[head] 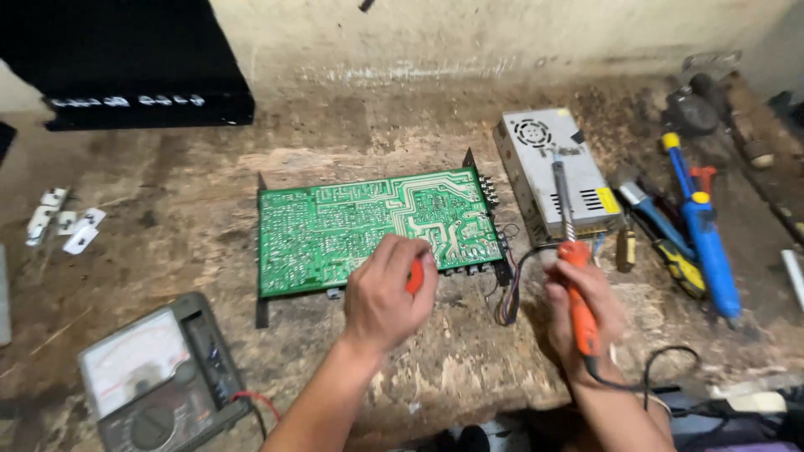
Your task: The person is soldering a green circuit board using a soldering iron and solder wire. They also use a desoldering pump to remove solder and a multimeter to test connections on the board.
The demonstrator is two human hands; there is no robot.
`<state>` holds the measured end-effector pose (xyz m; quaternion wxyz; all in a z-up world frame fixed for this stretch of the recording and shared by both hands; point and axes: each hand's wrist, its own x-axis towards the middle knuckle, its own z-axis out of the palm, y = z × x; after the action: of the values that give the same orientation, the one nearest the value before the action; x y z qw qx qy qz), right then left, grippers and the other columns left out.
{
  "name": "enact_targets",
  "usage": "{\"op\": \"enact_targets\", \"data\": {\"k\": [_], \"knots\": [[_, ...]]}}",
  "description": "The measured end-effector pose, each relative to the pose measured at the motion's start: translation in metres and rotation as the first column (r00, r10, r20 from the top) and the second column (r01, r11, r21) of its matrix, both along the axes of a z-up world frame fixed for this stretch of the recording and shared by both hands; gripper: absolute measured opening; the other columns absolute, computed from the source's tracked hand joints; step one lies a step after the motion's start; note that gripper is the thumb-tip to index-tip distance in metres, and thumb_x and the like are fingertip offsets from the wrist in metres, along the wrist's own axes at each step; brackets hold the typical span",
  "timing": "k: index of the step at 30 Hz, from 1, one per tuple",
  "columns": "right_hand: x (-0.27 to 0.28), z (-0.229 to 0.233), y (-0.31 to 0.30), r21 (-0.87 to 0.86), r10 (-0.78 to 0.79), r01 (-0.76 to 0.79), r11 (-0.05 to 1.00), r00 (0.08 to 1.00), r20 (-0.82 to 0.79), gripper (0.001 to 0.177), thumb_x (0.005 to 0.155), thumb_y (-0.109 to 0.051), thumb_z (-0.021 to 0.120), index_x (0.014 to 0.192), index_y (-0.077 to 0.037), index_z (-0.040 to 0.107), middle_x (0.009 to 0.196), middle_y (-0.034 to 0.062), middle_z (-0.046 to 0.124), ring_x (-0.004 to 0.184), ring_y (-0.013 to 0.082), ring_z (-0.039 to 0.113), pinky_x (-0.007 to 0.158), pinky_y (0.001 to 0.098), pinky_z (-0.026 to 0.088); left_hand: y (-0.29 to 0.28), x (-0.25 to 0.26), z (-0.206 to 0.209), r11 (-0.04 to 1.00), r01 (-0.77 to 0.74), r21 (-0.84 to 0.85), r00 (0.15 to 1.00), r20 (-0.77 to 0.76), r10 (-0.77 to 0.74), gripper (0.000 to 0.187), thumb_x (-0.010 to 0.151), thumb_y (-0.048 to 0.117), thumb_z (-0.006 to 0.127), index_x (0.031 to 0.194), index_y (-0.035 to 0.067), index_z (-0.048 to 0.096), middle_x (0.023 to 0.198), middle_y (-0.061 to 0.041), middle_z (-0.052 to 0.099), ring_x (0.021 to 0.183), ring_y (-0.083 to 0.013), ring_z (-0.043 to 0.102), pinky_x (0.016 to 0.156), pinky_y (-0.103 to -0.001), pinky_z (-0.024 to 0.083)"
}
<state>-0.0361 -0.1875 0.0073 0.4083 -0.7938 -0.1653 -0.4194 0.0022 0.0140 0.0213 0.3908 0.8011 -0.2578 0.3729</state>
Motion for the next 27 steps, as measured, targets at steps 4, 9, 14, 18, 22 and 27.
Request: {"op": "enact_targets", "data": {"k": [4,9,14,18,22,27], "knots": [[0.001,0.008,0.004,-0.129,0.035,-0.028,0.991,0.998,0.058,0.020,0.077,-0.003,0.055,0.096,0.004,0.055,0.081,0.0170,0.057,0.074,0.0327,0.055,0.066,0.0405,0.043,0.009,0.003,-0.002,0.992,-0.085,-0.097,0.995,0.048,0.090,0.004,0.073,0.010,0.053,0.076,0.008,0.054,0.064,-0.004,0.049,0.053,-0.0224,0.055,0.043,-0.030,0.046],[0.000,0.001,0.008,-0.208,0.034,-0.015,0.978,0.995,0.091,0.027,0.077,-0.018,0.055,0.099,-0.003,0.057,0.079,0.0122,0.057,0.068,0.0290,0.056,0.062,0.0368,0.044,0.021,0.006,-0.006,0.987,-0.081,-0.139,0.994,0.057,0.090,0.005,0.071,0.007,0.052,0.075,0.009,0.054,0.062,-0.004,0.049,0.050,-0.0236,0.055,0.043,-0.031,0.046],[0.002,-0.007,0.009,-0.287,-0.022,0.045,0.957,0.996,0.083,0.029,0.074,-0.017,0.058,0.101,-0.007,0.057,0.081,0.0105,0.057,0.067,0.0300,0.056,0.059,0.0391,0.045,0.024,0.005,-0.003,0.979,-0.156,-0.129,0.982,0.085,0.168,0.005,0.070,0.009,0.053,0.075,0.010,0.053,0.062,-0.002,0.048,0.050,-0.0230,0.056,0.043,-0.031,0.046],[0.011,-0.023,0.001,-0.302,-0.029,0.048,0.952,0.997,0.067,0.031,0.072,-0.017,0.061,0.102,-0.010,0.058,0.084,0.0099,0.057,0.068,0.0303,0.057,0.060,0.0377,0.046,0.022,0.011,-0.010,0.981,-0.161,-0.103,0.984,0.062,0.168,0.005,0.071,0.012,0.052,0.076,0.012,0.053,0.063,-0.001,0.047,0.050,-0.0215,0.056,0.043,-0.029,0.047],[0.009,-0.019,0.003,-0.312,-0.047,0.063,0.948,0.997,0.059,0.031,0.072,-0.018,0.061,0.102,-0.011,0.058,0.085,0.0076,0.058,0.068,0.0278,0.058,0.060,0.0357,0.046,0.022,0.008,-0.008,0.987,-0.127,-0.095,0.990,0.047,0.132,0.005,0.071,0.011,0.052,0.075,0.011,0.053,0.063,-0.001,0.046,0.050,-0.0216,0.056,0.043,-0.029,0.047],[0.011,-0.020,0.000,-0.294,-0.065,0.075,0.953,0.997,0.044,0.030,0.072,-0.018,0.062,0.101,-0.012,0.059,0.086,0.0075,0.058,0.069,0.0272,0.059,0.060,0.0347,0.047,0.020,0.015,-0.010,0.986,-0.153,-0.069,0.988,0.027,0.155,0.005,0.071,0.013,0.053,0.076,0.012,0.053,0.063,-0.002,0.047,0.052,-0.0238,0.056,0.043,-0.031,0.047]]}}
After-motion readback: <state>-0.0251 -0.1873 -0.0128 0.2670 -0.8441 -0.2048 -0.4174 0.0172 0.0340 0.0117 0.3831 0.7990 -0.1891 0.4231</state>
